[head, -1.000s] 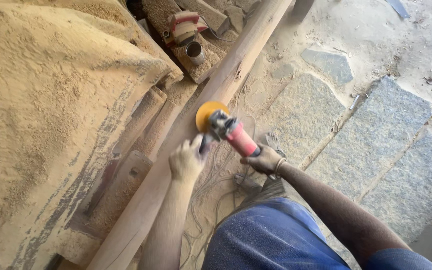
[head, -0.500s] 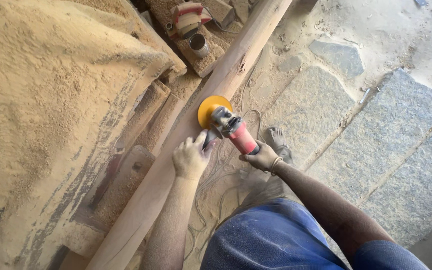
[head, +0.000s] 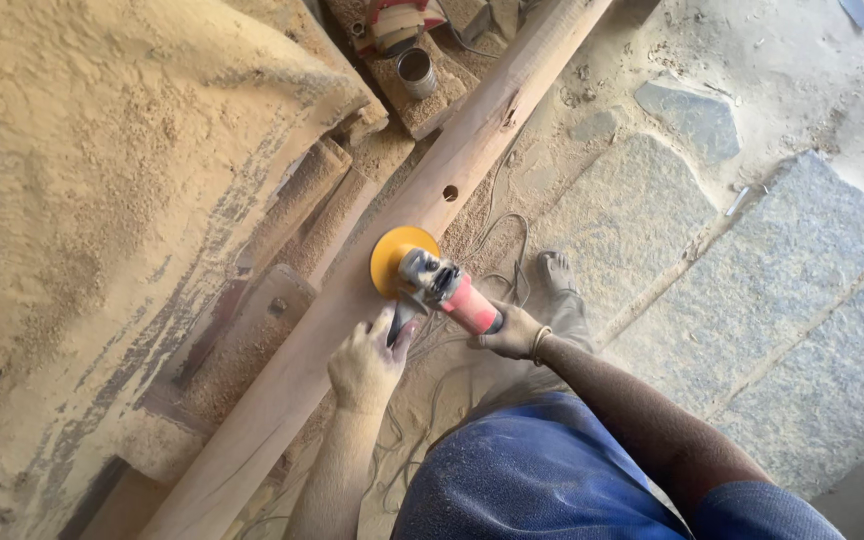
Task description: The person uses an angle grinder with a sanding disc to smooth the surface of a long wooden log. They move the tool back and forth along the length of the log, generating sawdust and gradually refining the wood's texture.
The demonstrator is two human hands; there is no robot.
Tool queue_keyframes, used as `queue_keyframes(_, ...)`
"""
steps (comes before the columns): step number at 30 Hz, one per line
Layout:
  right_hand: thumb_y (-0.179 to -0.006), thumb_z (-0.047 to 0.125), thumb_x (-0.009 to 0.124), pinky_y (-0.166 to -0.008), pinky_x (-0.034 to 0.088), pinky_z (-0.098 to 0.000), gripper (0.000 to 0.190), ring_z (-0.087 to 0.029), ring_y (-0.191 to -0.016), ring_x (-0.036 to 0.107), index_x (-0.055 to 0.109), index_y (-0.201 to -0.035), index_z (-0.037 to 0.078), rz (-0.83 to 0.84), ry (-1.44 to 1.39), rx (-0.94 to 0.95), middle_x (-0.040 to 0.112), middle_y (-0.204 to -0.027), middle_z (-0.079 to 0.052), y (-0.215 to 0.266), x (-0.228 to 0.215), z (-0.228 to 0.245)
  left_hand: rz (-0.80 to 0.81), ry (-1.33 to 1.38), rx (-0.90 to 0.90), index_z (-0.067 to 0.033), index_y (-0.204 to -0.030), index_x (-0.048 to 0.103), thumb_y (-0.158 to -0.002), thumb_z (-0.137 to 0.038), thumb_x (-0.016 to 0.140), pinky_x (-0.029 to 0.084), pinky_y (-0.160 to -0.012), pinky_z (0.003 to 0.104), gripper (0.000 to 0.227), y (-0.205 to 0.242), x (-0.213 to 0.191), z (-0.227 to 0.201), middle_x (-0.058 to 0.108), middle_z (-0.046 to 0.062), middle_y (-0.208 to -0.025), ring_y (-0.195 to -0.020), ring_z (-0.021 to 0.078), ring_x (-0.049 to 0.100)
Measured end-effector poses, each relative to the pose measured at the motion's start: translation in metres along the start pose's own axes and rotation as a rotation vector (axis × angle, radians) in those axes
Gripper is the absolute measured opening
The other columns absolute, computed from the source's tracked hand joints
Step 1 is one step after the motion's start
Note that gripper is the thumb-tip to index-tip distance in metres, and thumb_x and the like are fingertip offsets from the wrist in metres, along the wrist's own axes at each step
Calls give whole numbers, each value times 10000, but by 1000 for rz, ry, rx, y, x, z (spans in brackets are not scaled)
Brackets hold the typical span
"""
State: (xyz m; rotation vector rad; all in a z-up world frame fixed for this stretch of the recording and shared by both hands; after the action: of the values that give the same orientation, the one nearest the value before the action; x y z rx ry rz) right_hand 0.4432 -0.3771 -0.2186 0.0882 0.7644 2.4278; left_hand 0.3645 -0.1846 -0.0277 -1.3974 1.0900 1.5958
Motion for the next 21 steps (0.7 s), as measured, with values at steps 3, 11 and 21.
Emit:
queue_keyframes(3, -629, 413, 890, -926, 538, -355, 757, -215, -1039, 713, 623, -1267, 106, 32, 56, -99, 744, -1097, -90, 4, 13, 3, -30, 3, -64, -243, -1242, 691, -926, -604, 566, 576, -516, 410, 496, 32, 7, 16, 700, 85, -776, -646, 293, 719)
queue_keyframes(11, -636, 523, 845, -907, 550, -391, 742, -295, -1024, 721, 621, -1222, 128, 238, 328, -74, 741, -1054, -142, 9, 59, 43, -180, 67, -325, -283, -1226, 709, -869, -579, 678, 536, -501, 434, 465, 121, 23, 63, 705, 93, -807, -628, 311, 693)
queue_keyframes(21, -658, 561, 817, -923, 533, -400, 795, -293, -1003, 715, 588, -1308, 165, 667, 723, -135, 740, -1050, -134, 20, 162, 125, -444, -79, -678, -244, -1244, 667, -924, -408, 725, 528, -630, 441, 365, 261, 61, 119, 661, 52, -912, -772, 295, 656)
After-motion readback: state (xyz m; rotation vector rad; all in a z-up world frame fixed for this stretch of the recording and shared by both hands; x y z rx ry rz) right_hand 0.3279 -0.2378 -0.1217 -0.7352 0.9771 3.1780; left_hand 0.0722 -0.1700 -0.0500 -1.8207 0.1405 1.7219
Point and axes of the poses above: each hand's wrist, its own y-axis away from the middle knuckle, its own x-axis out of the palm, z = x × y, the point moved 5 cm from there along -y, towards the middle knuckle
